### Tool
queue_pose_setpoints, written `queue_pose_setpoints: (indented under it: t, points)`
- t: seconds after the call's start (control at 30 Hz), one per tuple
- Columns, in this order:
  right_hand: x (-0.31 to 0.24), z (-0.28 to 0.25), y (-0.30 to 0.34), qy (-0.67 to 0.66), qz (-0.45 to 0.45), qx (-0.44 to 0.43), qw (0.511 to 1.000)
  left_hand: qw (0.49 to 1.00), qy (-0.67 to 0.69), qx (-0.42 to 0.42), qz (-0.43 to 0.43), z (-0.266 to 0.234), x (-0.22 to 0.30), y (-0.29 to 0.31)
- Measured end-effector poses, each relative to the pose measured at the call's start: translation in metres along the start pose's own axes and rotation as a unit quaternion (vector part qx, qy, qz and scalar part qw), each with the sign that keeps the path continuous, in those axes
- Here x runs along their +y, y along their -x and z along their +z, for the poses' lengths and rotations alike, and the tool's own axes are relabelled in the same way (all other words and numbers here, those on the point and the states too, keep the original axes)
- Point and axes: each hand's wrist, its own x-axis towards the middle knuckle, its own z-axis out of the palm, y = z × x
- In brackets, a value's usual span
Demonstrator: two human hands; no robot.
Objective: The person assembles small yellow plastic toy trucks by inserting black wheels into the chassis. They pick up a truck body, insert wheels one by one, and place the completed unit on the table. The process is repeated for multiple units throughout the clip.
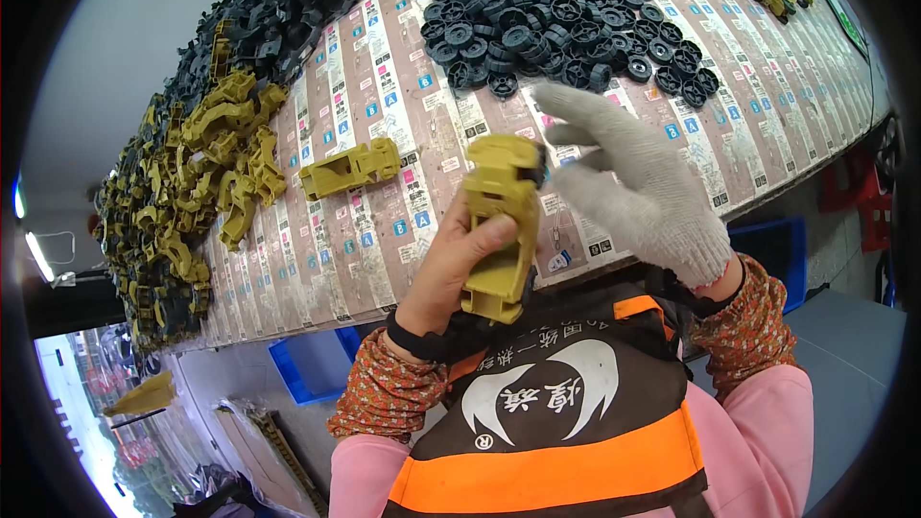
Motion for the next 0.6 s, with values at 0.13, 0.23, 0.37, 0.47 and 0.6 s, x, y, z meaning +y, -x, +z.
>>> queue_pose_setpoints:
  t: [0.13,0.23,0.37,0.47,0.6]
  points:
    - [-0.003,-0.008,-0.004,0.041,-0.005,-0.186,0.982,0.990,-0.102,-0.090,-0.045,0.002,0.008,-0.001]
    - [0.015,-0.019,0.003,-0.033,0.128,-0.170,0.977,0.986,0.065,-0.081,-0.128,-0.006,0.016,0.009]
    - [0.009,-0.026,0.017,-0.057,0.302,-0.025,0.951,0.964,0.241,-0.115,0.021,-0.025,0.006,0.003]
    - [0.006,-0.019,0.036,-0.078,0.277,-0.031,0.957,0.994,0.057,-0.011,0.088,-0.001,0.001,-0.001]
    - [0.004,-0.026,0.035,0.020,0.151,-0.088,0.984,0.984,0.143,0.050,0.097,-0.001,-0.013,-0.017]
